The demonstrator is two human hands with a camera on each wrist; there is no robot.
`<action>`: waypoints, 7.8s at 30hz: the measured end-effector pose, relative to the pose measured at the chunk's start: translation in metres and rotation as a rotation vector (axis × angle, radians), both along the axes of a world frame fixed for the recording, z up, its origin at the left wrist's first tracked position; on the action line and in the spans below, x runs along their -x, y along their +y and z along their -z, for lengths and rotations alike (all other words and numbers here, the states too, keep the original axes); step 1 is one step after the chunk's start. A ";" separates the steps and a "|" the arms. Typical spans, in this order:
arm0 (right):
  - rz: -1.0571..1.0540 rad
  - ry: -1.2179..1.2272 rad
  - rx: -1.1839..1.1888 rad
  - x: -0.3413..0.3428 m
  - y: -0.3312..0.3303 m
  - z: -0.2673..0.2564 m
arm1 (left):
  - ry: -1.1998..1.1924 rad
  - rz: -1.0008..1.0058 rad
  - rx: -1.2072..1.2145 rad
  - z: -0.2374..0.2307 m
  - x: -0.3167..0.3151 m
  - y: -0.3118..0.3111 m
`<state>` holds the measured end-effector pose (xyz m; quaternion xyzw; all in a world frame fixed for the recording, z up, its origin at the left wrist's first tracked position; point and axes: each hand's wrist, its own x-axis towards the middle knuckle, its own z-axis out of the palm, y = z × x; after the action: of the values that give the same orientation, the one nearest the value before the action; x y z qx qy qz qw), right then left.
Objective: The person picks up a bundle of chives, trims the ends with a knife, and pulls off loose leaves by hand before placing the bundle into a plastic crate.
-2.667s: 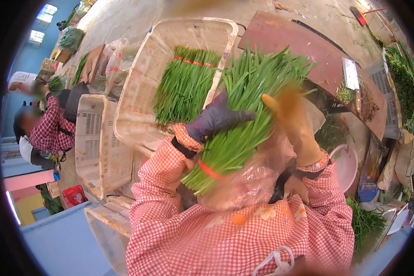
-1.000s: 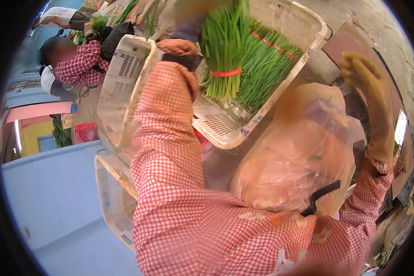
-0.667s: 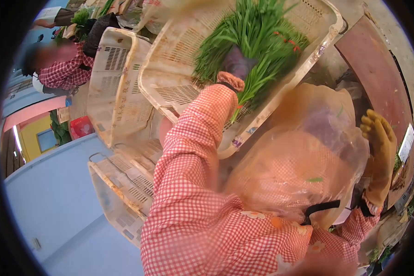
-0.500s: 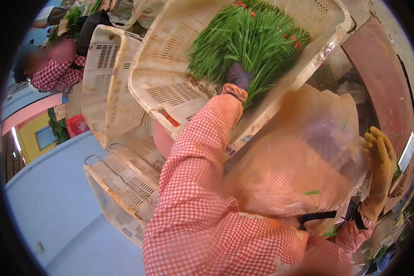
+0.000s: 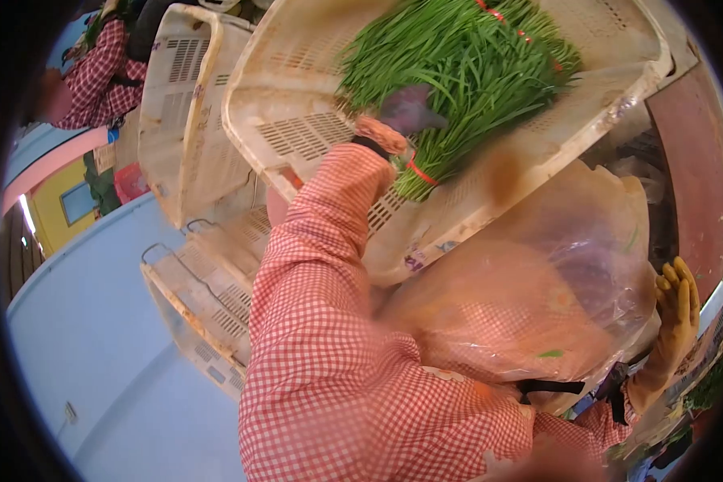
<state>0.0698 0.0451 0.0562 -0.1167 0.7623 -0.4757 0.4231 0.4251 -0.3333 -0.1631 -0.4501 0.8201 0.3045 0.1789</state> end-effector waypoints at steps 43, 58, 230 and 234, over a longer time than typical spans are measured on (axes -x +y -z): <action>0.223 0.083 -0.076 0.002 0.042 0.012 | -0.032 0.066 0.610 0.145 0.099 0.063; 0.374 -0.006 -0.105 0.004 0.074 0.030 | -0.194 0.316 0.479 0.169 0.176 0.046; 0.508 -0.079 -0.160 -0.048 0.050 0.060 | 0.307 0.246 0.443 0.086 0.140 0.054; 0.517 -0.092 -0.143 -0.049 0.049 0.062 | 0.281 0.435 0.632 0.102 0.135 0.059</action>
<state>0.1188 0.0937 -0.0055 0.1339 0.7783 -0.5176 0.3292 0.2898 -0.2741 -0.2651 -0.2529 0.9659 0.0509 -0.0219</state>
